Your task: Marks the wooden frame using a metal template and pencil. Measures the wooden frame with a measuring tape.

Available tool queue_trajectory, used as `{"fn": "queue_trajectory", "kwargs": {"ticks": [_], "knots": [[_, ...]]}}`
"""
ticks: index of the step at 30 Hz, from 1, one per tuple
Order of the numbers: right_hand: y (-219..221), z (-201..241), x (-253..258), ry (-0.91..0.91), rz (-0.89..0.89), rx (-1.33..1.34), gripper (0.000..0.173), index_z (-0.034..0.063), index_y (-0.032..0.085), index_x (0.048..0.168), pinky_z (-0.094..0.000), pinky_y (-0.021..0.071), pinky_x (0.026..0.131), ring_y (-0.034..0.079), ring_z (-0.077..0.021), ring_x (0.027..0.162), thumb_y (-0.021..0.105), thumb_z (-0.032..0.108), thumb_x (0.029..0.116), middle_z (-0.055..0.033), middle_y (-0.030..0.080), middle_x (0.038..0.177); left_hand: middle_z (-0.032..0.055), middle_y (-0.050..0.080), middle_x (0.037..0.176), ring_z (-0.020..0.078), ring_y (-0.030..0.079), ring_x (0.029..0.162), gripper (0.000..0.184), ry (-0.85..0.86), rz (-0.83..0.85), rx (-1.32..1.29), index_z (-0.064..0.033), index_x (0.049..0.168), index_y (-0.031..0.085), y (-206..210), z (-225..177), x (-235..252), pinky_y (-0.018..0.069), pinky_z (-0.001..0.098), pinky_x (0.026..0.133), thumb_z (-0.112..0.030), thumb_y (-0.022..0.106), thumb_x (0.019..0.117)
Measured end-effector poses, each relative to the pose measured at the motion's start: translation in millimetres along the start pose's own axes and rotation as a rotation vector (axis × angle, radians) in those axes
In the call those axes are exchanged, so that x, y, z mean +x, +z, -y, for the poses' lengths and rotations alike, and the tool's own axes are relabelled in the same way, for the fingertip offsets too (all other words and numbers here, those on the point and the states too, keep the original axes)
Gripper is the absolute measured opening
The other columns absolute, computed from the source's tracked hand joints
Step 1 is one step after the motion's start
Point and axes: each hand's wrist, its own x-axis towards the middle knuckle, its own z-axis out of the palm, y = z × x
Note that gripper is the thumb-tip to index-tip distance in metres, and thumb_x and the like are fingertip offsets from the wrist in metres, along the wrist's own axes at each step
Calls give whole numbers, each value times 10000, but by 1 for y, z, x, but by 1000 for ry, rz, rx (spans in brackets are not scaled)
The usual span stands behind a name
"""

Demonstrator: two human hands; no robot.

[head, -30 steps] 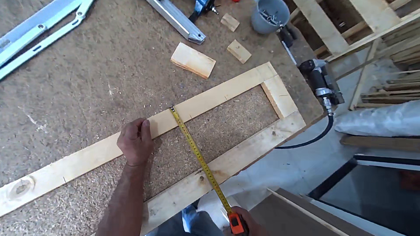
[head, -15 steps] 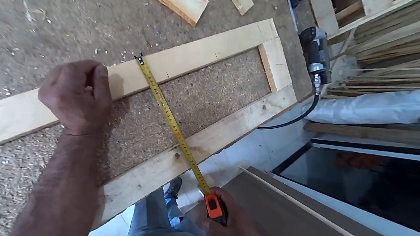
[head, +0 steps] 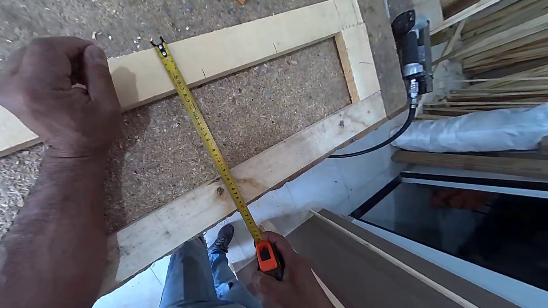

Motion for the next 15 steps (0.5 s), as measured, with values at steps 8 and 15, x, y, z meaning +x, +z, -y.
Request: {"fn": "queue_trajectory", "kwargs": {"ticks": [8, 15], "knots": [[1, 4, 2, 3, -11, -26, 739, 101, 515, 1413, -327, 619, 699, 690, -103, 854, 819, 391, 805, -4, 687, 1053, 187, 719, 1046, 278, 684, 1034, 287, 164, -90, -73, -36, 1123, 706, 2, 10, 0, 527, 413, 913, -263, 537, 1071], [0, 4, 3, -8, 2, -8, 729, 78, 517, 1410, -323, 615, 702, 687, -108, 857, 801, 384, 813, -14, 685, 1057, 211, 684, 1130, 311, 644, 1109, 267, 240, -100, -179, -30, 1109, 710, 2, 18, 2, 503, 440, 952, -252, 571, 1053]]}}
